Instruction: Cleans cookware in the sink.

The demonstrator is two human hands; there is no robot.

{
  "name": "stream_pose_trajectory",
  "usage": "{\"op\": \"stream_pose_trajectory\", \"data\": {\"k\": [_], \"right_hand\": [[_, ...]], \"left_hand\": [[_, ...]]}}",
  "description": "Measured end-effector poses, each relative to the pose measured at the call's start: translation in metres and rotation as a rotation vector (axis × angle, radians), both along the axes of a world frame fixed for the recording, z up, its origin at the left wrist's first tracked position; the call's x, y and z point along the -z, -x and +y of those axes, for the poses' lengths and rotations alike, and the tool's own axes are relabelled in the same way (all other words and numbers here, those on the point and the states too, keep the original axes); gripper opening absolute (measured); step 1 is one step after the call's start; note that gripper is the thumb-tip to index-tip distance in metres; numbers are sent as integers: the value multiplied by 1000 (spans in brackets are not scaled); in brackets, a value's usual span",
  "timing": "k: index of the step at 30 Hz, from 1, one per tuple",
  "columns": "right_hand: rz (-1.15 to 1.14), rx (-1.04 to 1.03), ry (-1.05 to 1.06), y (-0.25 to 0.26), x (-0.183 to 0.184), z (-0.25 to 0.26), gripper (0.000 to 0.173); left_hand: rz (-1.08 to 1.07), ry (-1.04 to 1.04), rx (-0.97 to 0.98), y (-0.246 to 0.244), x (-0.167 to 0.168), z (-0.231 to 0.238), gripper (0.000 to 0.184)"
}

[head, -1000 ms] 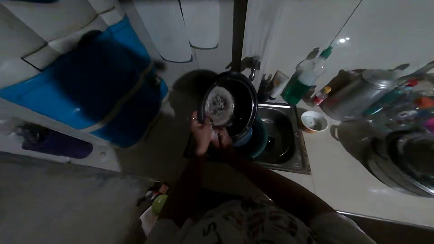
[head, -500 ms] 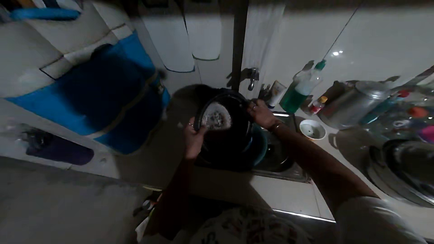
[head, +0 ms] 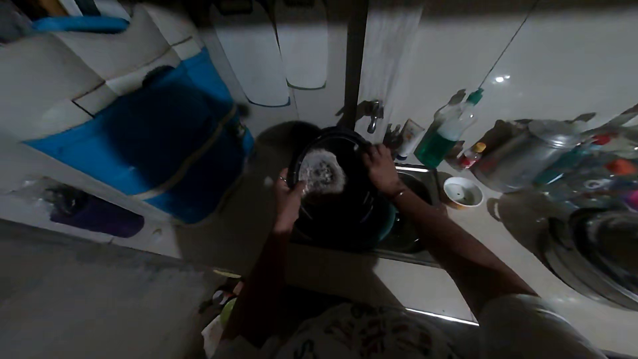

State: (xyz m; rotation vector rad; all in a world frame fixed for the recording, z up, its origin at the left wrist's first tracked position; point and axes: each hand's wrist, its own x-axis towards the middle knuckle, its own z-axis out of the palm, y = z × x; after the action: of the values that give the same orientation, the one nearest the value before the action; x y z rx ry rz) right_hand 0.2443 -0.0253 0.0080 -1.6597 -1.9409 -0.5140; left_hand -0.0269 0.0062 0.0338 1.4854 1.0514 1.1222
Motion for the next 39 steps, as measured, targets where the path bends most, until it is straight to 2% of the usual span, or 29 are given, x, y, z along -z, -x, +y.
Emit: {"op": "stream_pose_trajectory", "data": {"k": [2,4,7,10,12,13,15,17,18,20,22,23,26,29,31,33,36,39], "right_hand": [[110,125,150,11,25,-15,30],[295,187,201,16,34,-14,28],[929,243,86,28,5,5,34],[1480,64,-145,69,-24,34,36],[1631,-16,-117,111,-27,33,41],[1648,-37,-35,130,-25,24,45],[1597,-78,149,154,-15,1,44],[1523,-135,288,156,-10,-9,40],[1517,-149,282,154,-12,-7,39],[1548,-181,97,151,-11,11,40],[1553,-232,-56,149,-16,23,41],[1526,-240,-55,151,-17,19,40],[1366,-284,114,154,-9,-5,34],[1232,-343,312,146,4,-18,29],[1075,-366,418,129,20,-23,27],[825,-390,472,103,40,-27,20],[416,-352,384,57,58,-23,15],[225,-166,249,20,44,-4,21]], "left_hand": [[41,-32,-44,-3,4,-3,45],[29,-34,-72,-10,13,-2,43],[-33,-19,-67,-19,24,1,41],[-30,-18,19,-35,28,-3,42],[-39,-17,69,-44,29,-6,37],[-39,-15,78,-46,26,-6,37],[-53,-17,59,-44,20,-3,43],[-52,0,69,-32,14,1,59],[-18,5,96,-25,13,2,62],[51,-33,121,-18,13,-1,54],[47,-58,146,-21,9,-1,48],[28,-48,149,-23,6,-1,51],[-79,-4,98,-28,-3,5,60],[-174,-88,-21,-32,-4,24,54],[-147,-149,-65,-27,-4,31,54],[-74,-193,-79,-18,-6,27,58],[34,-169,-17,-1,-14,6,65],[71,-166,9,0,-21,-2,62]]}}
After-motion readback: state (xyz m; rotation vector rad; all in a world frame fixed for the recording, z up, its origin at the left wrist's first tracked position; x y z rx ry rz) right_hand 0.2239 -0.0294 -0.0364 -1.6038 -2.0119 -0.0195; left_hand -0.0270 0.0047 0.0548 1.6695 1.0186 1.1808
